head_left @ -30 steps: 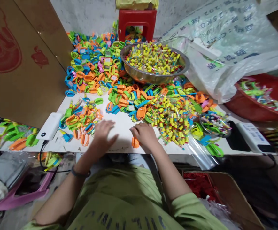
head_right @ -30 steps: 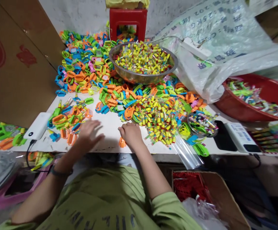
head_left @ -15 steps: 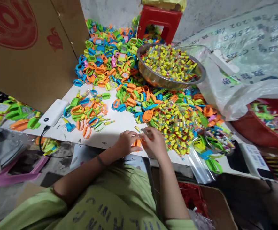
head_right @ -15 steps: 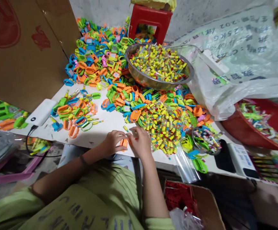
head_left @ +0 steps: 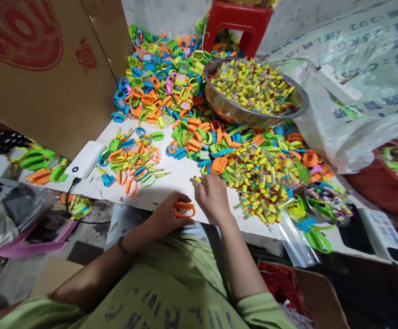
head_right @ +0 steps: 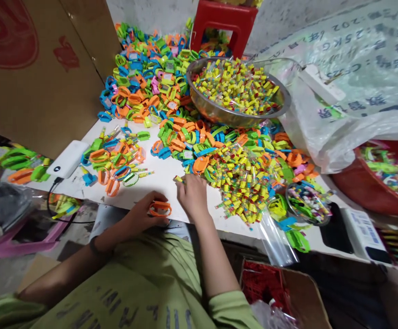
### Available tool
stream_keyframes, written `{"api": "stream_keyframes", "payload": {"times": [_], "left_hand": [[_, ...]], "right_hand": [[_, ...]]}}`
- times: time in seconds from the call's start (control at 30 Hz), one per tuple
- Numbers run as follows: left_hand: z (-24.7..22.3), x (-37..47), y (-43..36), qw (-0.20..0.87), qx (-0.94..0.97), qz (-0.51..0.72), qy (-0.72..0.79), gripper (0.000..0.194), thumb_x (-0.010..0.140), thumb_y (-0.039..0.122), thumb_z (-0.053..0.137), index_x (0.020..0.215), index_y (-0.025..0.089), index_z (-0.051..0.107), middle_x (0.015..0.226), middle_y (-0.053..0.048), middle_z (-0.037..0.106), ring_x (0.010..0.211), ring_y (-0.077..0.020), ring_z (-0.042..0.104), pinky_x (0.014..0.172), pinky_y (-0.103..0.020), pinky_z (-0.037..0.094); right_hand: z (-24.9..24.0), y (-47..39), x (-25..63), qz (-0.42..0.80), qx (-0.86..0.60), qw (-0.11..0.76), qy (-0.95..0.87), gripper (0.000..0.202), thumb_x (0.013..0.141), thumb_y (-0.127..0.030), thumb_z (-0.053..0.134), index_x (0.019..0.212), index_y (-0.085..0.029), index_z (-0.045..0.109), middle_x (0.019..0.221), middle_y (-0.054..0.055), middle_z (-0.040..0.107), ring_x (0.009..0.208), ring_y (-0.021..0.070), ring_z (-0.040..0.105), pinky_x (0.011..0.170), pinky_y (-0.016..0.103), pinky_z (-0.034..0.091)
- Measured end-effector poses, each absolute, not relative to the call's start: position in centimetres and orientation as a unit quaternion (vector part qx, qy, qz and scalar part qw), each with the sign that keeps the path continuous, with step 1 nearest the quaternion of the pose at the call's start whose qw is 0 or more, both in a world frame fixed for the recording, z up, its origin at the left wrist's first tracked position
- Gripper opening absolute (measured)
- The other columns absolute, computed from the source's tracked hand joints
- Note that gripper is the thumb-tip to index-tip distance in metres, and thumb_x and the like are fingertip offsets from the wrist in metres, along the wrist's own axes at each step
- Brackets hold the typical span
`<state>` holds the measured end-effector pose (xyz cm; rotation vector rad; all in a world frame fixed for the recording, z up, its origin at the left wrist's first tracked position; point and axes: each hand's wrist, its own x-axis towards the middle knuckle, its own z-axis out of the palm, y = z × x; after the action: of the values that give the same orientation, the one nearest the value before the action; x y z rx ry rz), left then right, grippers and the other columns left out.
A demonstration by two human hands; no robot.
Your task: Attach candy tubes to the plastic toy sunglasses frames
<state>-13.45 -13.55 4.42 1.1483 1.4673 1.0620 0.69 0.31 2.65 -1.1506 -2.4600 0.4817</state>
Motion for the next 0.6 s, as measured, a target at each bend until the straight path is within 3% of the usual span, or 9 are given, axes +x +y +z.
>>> {"api": "stream_keyframes", "payload": {"times": [0.1, 0.2, 0.33, 0.6], "left_hand": [[5.2, -13.9, -14.0, 0.477, 0.443, 0.478, 0.589, 0.040, 0.077, 0.037, 0.075, 0.103, 0.019, 0.052, 0.100, -0.004, 0.063, 0.093, -0.0183, 0.060, 0.083, -0.032, 0.049], [5.7, -14.1, -14.3, 0.427, 0.447, 0.509, 0.599, 0.038, 0.081, 0.037, 0.073, 0.107, 0.021, 0.051, 0.105, -0.004, 0.061, 0.097, -0.0177, 0.059, 0.088, -0.033, 0.047], [6.3, -13.9, -14.4, 0.375, 0.478, 0.514, 0.606, 0.039, 0.081, 0.038, 0.073, 0.108, 0.022, 0.050, 0.112, -0.006, 0.059, 0.104, -0.0197, 0.058, 0.092, -0.034, 0.046], [6.9, -13.0, -14.2, 0.371, 0.484, 0.519, 0.598, 0.040, 0.079, 0.040, 0.074, 0.105, 0.022, 0.049, 0.105, -0.004, 0.060, 0.096, -0.0189, 0.060, 0.086, -0.032, 0.049]], "right_hand": [[3.6, -1.8, 1.6, 0.312, -0.369, 0.291, -0.826, 0.013, 0.095, -0.029, 0.046, 0.102, -0.020, 0.053, 0.092, 0.006, 0.066, 0.083, 0.0202, 0.062, 0.074, 0.032, 0.046], [4.7, -5.0, 2.7, 0.393, -0.325, 0.315, -0.800, 0.016, 0.099, -0.030, 0.043, 0.110, -0.022, 0.051, 0.092, 0.004, 0.066, 0.080, 0.0173, 0.064, 0.068, 0.028, 0.049], [5.4, -8.1, 3.5, 0.372, -0.322, 0.341, -0.801, 0.013, 0.098, -0.026, 0.046, 0.106, -0.023, 0.055, 0.087, 0.003, 0.067, 0.074, 0.0165, 0.064, 0.063, 0.028, 0.049], [4.8, -8.5, 3.0, 0.343, -0.326, 0.450, -0.758, 0.013, 0.094, -0.020, 0.053, 0.107, -0.023, 0.055, 0.097, 0.007, 0.065, 0.093, 0.0196, 0.064, 0.078, 0.033, 0.053]]}}
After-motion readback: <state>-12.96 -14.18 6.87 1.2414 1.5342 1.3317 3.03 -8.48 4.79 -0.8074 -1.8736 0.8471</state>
